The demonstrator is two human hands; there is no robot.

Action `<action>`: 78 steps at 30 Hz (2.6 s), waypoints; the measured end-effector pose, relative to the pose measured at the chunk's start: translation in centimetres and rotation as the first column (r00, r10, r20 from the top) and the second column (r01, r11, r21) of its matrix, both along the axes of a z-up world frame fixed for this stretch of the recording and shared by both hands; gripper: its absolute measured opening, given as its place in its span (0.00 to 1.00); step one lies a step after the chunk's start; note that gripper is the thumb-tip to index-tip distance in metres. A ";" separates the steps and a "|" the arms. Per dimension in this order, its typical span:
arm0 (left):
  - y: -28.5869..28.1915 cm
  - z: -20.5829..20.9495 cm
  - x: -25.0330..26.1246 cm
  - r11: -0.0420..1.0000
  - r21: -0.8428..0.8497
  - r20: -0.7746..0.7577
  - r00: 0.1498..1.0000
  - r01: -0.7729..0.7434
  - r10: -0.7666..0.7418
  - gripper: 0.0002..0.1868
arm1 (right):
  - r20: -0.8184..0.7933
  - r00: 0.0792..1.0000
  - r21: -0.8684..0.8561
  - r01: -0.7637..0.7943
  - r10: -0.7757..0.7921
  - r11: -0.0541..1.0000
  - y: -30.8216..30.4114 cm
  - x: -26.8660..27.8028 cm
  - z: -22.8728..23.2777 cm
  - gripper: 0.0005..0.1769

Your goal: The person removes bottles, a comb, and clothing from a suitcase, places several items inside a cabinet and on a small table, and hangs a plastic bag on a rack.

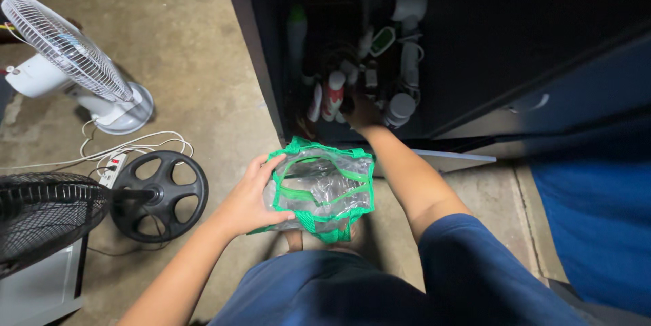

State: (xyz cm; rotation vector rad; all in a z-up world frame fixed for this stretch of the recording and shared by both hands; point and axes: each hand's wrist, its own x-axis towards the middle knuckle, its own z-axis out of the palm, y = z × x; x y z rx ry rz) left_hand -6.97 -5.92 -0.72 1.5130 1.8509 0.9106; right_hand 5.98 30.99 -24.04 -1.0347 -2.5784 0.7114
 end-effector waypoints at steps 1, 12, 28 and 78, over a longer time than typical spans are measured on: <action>0.0 0.0 -0.1 1.000 -0.006 0.003 1.000 0.007 -0.007 0.60 | 0.047 0.998 -0.040 0.049 -0.047 0.998 -0.5 0.2 1.1 0.38; 6.0 -0.5 1.8 0.971 0.050 0.104 0.965 0.235 -0.239 0.60 | -0.513 0.708 -0.468 0.242 -0.485 0.850 -5.9 18.2 12.3 0.13; 21.1 0.0 22.5 0.683 0.275 0.041 0.702 0.676 -0.711 0.64 | -0.231 -0.019 -0.895 0.396 -0.973 0.205 -32.8 35.4 17.2 0.46; 51.4 3.3 85.7 -0.071 0.323 -0.019 -0.069 0.944 -0.997 0.63 | -0.180 -0.121 0.542 0.816 -0.976 -0.201 -7.3 73.1 25.2 0.52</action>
